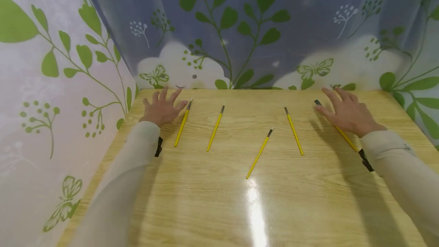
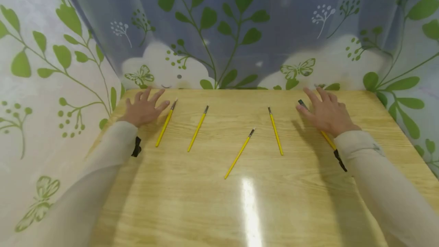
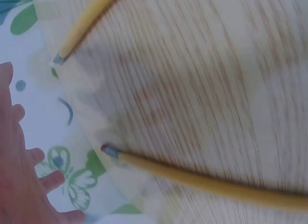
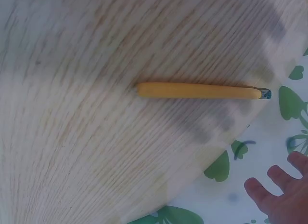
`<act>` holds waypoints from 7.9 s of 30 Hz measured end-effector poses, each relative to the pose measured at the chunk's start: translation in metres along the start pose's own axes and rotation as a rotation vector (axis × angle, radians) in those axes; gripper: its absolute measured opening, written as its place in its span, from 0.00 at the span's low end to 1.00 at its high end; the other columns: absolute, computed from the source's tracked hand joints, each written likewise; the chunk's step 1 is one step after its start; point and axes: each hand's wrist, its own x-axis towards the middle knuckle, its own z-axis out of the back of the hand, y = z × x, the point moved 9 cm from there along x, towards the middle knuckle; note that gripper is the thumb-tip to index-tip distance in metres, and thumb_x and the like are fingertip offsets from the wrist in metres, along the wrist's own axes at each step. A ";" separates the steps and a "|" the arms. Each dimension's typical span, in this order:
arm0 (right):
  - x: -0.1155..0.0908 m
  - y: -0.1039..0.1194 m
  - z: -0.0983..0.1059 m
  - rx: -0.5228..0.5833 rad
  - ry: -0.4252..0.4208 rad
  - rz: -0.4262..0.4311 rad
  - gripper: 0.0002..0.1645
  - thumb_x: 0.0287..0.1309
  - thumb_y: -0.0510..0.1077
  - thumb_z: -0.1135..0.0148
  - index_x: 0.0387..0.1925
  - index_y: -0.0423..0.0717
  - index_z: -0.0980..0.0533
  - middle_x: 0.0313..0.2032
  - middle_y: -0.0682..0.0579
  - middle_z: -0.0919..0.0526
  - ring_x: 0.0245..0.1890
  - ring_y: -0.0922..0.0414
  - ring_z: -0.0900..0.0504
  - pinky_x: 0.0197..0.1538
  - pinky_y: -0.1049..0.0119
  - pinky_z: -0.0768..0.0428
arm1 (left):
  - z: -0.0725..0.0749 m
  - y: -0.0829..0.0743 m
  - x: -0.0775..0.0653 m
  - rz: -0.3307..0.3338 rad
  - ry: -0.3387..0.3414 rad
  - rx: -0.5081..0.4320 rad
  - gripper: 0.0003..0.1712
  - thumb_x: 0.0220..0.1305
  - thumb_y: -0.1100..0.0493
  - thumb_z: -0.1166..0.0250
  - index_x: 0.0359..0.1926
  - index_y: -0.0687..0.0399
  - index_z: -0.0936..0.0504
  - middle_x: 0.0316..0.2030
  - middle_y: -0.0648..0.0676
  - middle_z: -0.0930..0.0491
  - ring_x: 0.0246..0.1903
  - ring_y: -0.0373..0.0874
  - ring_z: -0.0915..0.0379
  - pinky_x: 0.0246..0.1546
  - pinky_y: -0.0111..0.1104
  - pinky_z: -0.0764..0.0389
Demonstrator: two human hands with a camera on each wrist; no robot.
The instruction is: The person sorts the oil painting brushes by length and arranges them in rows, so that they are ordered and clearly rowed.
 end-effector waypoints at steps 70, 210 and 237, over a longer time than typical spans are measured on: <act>-0.002 -0.008 -0.034 -0.004 0.142 0.025 0.20 0.76 0.43 0.43 0.60 0.33 0.29 0.55 0.21 0.28 0.46 0.33 0.23 0.46 0.35 0.23 | -0.003 0.043 -0.025 0.036 0.189 -0.123 0.13 0.80 0.66 0.47 0.57 0.63 0.21 0.58 0.69 0.20 0.26 0.50 0.15 0.24 0.33 0.16; 0.023 0.166 -0.059 0.418 0.187 -0.051 0.29 0.80 0.45 0.47 0.74 0.35 0.32 0.62 0.29 0.22 0.45 0.43 0.12 0.46 0.53 0.13 | 0.001 0.031 -0.038 0.037 0.183 -0.008 0.21 0.82 0.65 0.46 0.69 0.65 0.22 0.66 0.67 0.19 0.64 0.65 0.20 0.63 0.55 0.17; -0.007 0.093 -0.039 0.236 0.089 -0.045 0.26 0.79 0.45 0.45 0.66 0.30 0.26 0.57 0.23 0.19 0.49 0.33 0.15 0.45 0.42 0.16 | 0.001 0.030 -0.043 0.039 0.180 -0.042 0.19 0.83 0.65 0.46 0.68 0.66 0.23 0.65 0.68 0.19 0.62 0.64 0.19 0.61 0.55 0.16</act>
